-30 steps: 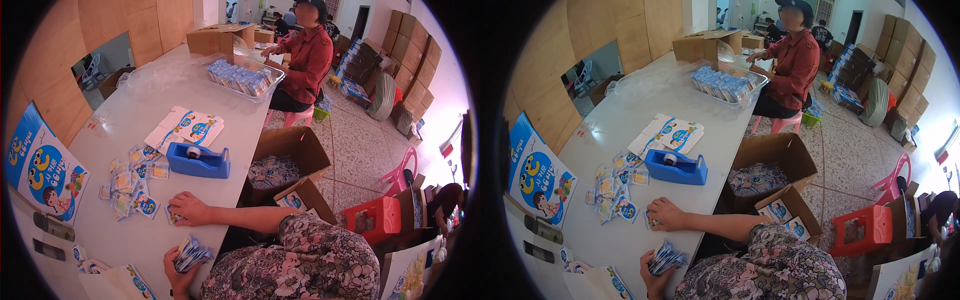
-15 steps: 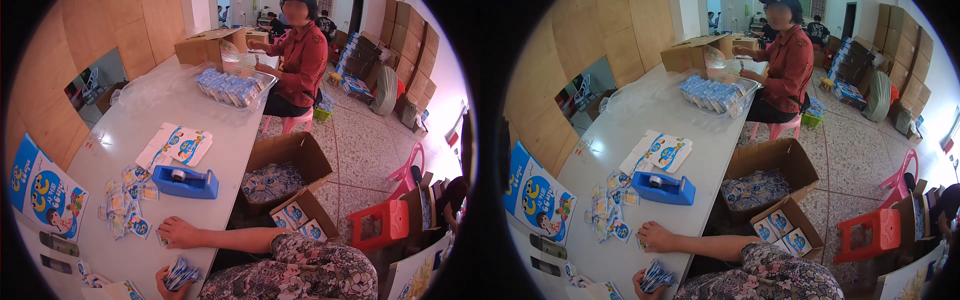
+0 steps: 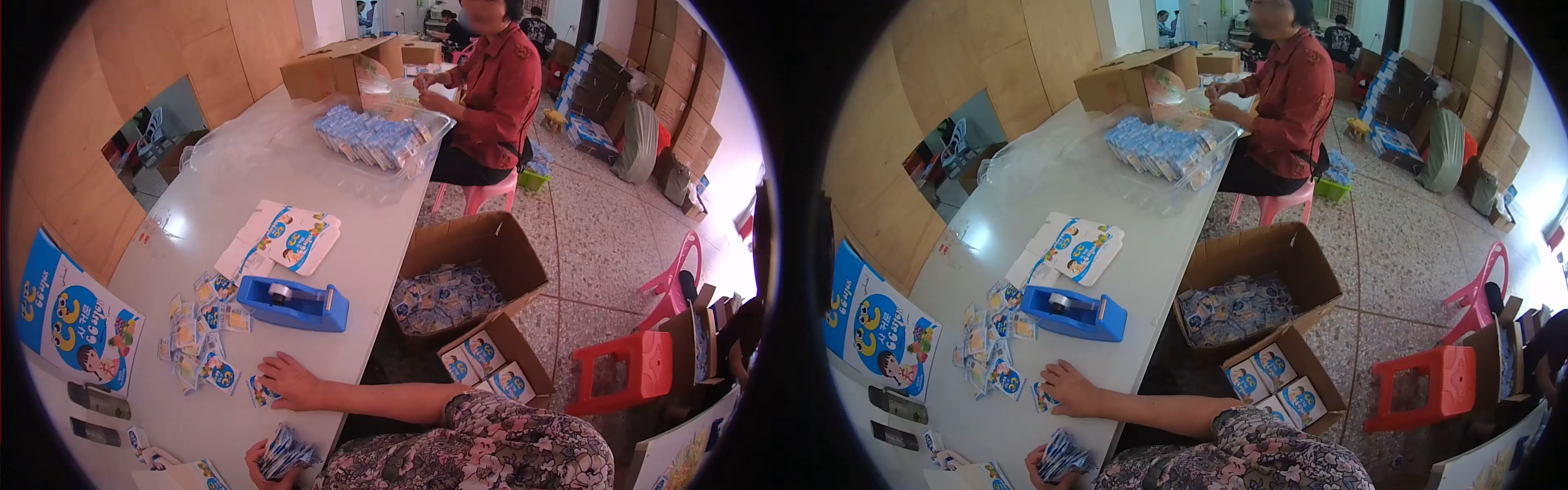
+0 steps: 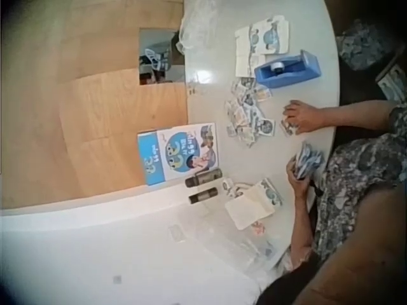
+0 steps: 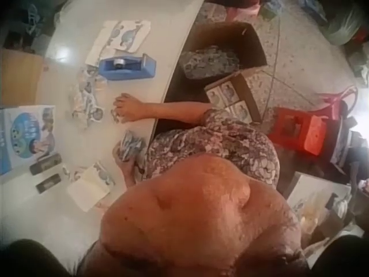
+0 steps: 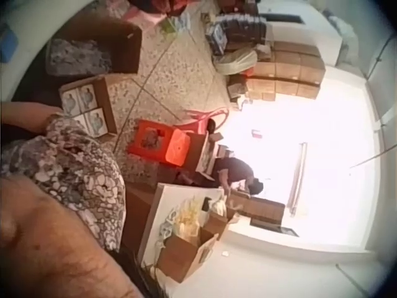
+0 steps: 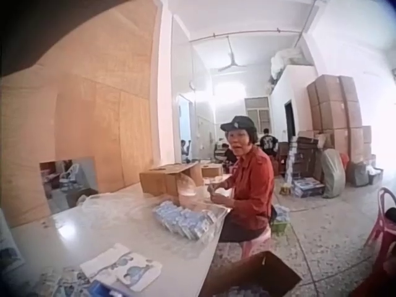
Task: Gathering stickers, placing them into small plastic bags, and then packing those bags into cardboard boxes.
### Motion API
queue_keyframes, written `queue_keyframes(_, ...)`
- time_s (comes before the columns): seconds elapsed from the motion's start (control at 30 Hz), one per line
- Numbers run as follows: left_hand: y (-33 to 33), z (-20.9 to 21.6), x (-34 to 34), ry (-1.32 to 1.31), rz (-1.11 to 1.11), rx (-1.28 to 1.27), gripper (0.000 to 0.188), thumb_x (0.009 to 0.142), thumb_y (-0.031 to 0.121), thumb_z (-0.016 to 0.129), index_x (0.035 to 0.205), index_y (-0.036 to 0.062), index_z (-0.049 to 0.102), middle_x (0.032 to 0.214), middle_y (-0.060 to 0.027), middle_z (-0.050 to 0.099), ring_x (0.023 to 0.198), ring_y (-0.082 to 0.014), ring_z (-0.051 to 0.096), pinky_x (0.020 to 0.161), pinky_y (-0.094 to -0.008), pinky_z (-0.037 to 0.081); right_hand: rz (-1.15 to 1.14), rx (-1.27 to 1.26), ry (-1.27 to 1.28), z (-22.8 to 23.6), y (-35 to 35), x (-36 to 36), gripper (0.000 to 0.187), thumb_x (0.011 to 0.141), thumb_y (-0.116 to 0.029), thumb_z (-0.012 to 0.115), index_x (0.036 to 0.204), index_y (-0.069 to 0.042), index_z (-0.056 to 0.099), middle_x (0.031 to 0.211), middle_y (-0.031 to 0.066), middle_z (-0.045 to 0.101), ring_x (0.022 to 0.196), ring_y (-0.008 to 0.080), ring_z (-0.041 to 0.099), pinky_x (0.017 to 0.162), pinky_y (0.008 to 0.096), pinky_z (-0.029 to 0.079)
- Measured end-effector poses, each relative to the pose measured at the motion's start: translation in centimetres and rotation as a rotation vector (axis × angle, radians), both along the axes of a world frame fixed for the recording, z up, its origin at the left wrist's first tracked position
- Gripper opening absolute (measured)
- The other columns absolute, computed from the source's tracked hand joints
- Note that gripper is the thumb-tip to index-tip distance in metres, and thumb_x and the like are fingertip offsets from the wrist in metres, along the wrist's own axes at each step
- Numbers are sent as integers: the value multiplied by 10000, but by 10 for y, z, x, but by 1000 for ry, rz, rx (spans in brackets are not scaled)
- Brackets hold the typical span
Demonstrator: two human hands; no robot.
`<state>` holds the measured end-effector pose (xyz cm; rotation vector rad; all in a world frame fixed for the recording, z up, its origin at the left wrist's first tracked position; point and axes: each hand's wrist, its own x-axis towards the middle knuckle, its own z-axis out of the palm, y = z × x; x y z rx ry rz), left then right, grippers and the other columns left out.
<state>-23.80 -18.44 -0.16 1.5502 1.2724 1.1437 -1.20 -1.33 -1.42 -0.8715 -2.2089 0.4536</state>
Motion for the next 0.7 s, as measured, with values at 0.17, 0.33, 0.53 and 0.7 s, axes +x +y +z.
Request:
queue_keyframes(0.17,3,-5,0,146,21,22,743,685,117,892,1309,25,499,1198,-117,590,1075,-228,578,931,-361,482,-29,32,3,3,1,-5,503,694,-347,794,1079,-58,647,1238,153,536,1241,348,451,1092,566,305)
queue_keyframes(0.33,4,-4,2,55,-14,77,745,601,77,894,1210,40,467,1300,-178,493,1168,-254,529,1020,-382,426,-35,41,-114,13,-2,-6,502,725,-349,783,1116,-77,621,1238,132,541,1241,331,448,1081,569,310)
queue_keyframes(0.53,3,-2,5,27,34,32,738,594,153,923,1179,16,494,1265,-201,541,1135,-289,561,992,-383,441,-25,62,-102,16,-4,-4,473,740,-336,778,1110,-90,616,1254,129,550,1251,328,450,1072,551,308)
queue_keyframes(0.7,2,-4,4,78,30,89,688,645,128,904,1216,15,537,1197,-154,598,1066,-248,597,937,-365,479,-26,58,-136,16,-1,-5,494,746,-338,779,1139,-99,599,1282,130,546,1261,324,446,1068,544,306)
